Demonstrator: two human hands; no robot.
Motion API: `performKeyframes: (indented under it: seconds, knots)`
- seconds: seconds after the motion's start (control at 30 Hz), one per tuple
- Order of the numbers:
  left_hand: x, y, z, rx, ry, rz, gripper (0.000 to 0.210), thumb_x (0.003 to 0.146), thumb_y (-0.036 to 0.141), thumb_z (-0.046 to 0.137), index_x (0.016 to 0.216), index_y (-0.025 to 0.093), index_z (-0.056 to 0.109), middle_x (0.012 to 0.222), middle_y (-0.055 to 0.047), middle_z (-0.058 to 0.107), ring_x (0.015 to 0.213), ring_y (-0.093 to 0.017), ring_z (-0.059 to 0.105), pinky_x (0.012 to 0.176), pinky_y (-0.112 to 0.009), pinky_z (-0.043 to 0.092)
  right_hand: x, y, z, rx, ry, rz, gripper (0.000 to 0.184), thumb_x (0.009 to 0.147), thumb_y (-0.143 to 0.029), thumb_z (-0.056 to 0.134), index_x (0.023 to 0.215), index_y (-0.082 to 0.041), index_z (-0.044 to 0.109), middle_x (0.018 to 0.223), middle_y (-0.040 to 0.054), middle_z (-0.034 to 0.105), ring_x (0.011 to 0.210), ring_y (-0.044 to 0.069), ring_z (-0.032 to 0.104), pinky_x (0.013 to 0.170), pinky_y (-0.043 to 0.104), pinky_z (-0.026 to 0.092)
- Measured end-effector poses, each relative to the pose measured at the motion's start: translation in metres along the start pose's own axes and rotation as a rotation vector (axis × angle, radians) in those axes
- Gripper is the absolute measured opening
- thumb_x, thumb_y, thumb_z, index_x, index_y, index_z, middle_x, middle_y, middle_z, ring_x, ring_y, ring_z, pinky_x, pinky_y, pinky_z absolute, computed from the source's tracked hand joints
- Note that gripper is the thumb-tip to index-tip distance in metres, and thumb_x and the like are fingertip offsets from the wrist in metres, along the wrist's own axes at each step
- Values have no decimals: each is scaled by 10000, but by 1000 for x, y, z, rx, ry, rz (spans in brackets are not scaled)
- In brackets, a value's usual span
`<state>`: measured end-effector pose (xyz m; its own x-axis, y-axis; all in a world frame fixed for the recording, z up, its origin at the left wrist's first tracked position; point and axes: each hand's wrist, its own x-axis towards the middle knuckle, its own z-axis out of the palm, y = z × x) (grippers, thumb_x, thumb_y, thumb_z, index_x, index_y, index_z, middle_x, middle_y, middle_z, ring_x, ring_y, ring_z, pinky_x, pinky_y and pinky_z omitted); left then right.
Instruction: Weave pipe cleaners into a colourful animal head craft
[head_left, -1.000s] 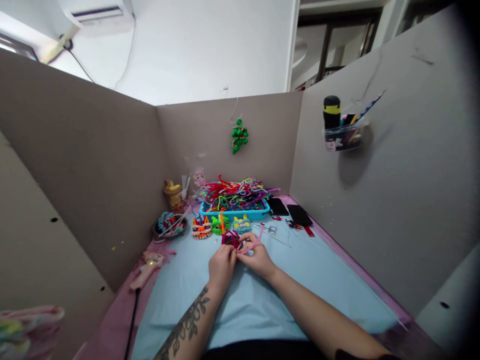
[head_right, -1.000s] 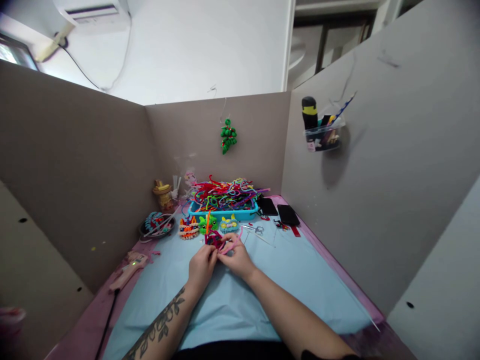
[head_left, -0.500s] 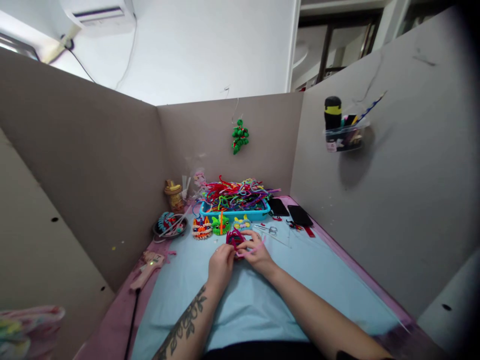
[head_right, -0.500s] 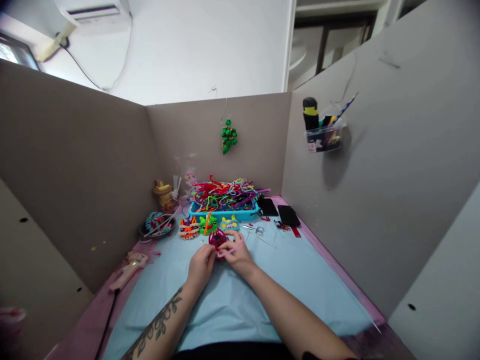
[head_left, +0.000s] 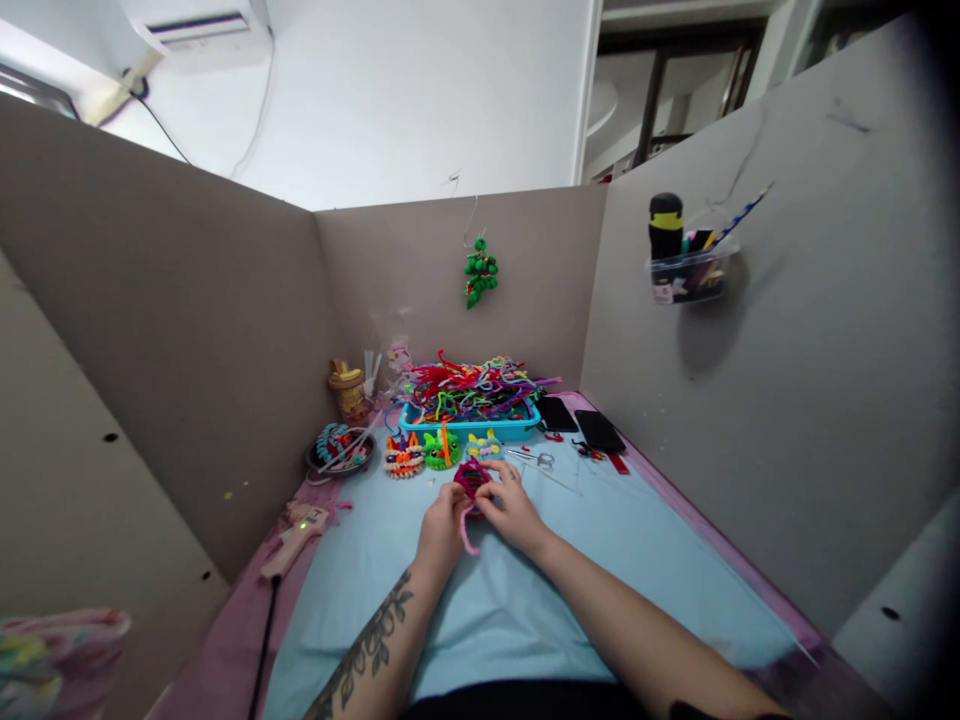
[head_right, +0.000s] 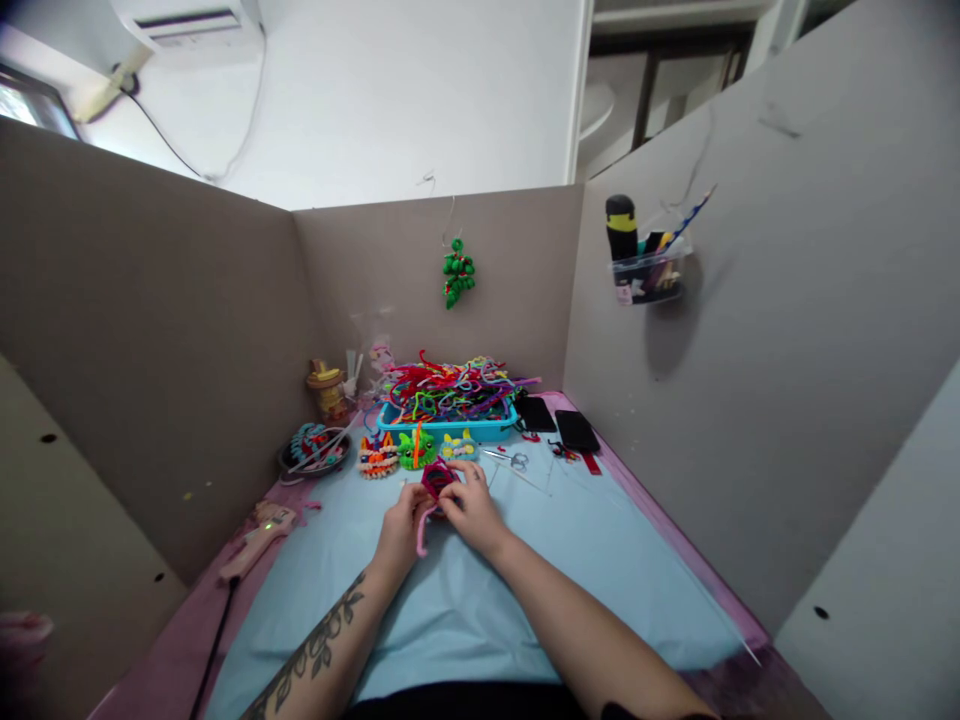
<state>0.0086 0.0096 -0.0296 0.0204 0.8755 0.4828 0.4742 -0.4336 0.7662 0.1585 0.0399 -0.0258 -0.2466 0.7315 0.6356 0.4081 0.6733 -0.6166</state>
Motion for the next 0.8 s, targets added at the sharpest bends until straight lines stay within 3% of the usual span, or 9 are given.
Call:
performKeyframes:
  seconds: [0.1,0.17,0.3,0.43,0.6,0.8]
  knots:
    - [0,3,-3,10,97,61,173,851,241,417,966,178,531,887,-59,642,813,-156,610,735,-272,467,0,-2,1,-49,24,-50,118,749,-129,549,698,-201,628,1190,67,487,1154,243,388,994,446,314]
    - [1,5,-5,16,132,50,196,858,280,410,874,169,571,822,-50,634,779,-158,597,717,-268,460,1,-2,2,-65,36,-74,125,755,-120,535,709,-199,620,1186,69,488,1150,242,386,990,451,321]
    - [2,7,-6,-86,10,-139,218,764,365,557,698,157,561,597,8,582,566,-128,550,545,-219,425,1,-3,1,-75,39,-104,132,748,-101,540,714,-201,619,1177,65,494,1142,240,390,987,447,330]
    - [3,3,-5,-109,-41,-195,189,725,337,600,729,149,600,621,-4,627,576,-134,578,556,-222,436,1,-3,0,-83,46,-105,119,735,-106,572,707,-204,633,1151,67,498,1131,243,397,982,442,337]
    - [1,-1,-8,101,-37,-59,167,793,301,534,795,186,655,753,-20,680,669,-147,600,653,-252,450,0,0,1,-87,29,-117,83,728,-142,616,726,-215,656,1131,68,500,1143,250,383,994,448,327]
    - [-1,2,-12,388,35,133,143,822,250,519,787,205,650,784,-31,632,758,-166,573,717,-277,436,0,3,3,-70,30,-79,116,734,-126,598,715,-217,666,1138,70,500,1129,256,395,982,469,329]
